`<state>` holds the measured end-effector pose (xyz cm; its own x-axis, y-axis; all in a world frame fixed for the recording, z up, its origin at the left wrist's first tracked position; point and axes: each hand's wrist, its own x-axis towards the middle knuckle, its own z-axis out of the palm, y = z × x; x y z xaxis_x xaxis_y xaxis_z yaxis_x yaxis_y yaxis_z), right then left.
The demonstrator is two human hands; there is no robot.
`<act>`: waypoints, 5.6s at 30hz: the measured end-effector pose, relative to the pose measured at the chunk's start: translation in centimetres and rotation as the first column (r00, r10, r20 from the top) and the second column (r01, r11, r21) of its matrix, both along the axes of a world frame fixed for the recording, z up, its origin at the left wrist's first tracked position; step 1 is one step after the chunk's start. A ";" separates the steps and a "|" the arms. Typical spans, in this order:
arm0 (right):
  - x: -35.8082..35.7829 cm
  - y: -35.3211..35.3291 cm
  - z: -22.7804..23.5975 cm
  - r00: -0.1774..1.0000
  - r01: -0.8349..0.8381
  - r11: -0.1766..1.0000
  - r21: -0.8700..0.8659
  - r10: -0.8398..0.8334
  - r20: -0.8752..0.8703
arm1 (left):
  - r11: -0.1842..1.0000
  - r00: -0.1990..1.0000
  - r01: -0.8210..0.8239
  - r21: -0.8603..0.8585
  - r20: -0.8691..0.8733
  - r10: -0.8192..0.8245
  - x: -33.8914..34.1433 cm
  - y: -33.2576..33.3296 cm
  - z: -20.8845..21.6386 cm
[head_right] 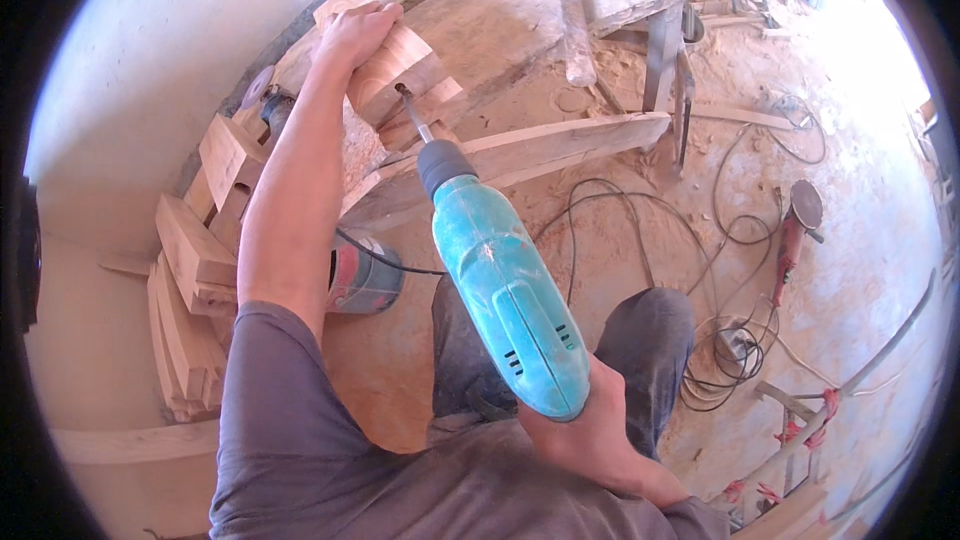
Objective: The person assembles small wooden parts by inserting wooden dowels into pre-drilled holes, tapping them with a hammer, and drilling additional holes. The person also uses an angle grinder to smooth the edges of the wooden pieces.
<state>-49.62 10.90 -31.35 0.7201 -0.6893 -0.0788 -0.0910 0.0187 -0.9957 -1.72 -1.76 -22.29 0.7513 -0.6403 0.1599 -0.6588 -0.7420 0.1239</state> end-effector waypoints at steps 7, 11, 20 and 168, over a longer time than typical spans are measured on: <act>-0.1 -0.4 3.9 0.998 0.023 0.999 0.029 -0.021 -0.067 | 0.999 0.999 -0.020 0.028 0.049 0.018 -2.8 1.0 1.0; -0.7 -1.4 6.5 0.988 0.067 0.997 -0.043 -0.072 -0.134 | 1.000 1.000 -0.010 0.002 0.016 0.010 -3.0 0.7 1.1; -1.9 -3.5 8.0 0.973 0.090 0.995 -0.050 -0.098 -0.210 | 0.999 0.997 -0.015 0.050 0.078 0.011 -2.5 0.7 0.9; 2.7 0.3 -4.5 0.977 0.208 0.949 -0.235 -0.214 0.000 | 0.997 0.994 0.071 0.012 0.082 -0.072 -3.0 0.9 1.1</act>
<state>-46.93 11.17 -35.86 0.5561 -0.8267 0.0853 -0.1351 -0.1912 -0.9722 -4.68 -0.82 -21.20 0.6882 -0.6935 0.2134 -0.7178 -0.6935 0.0611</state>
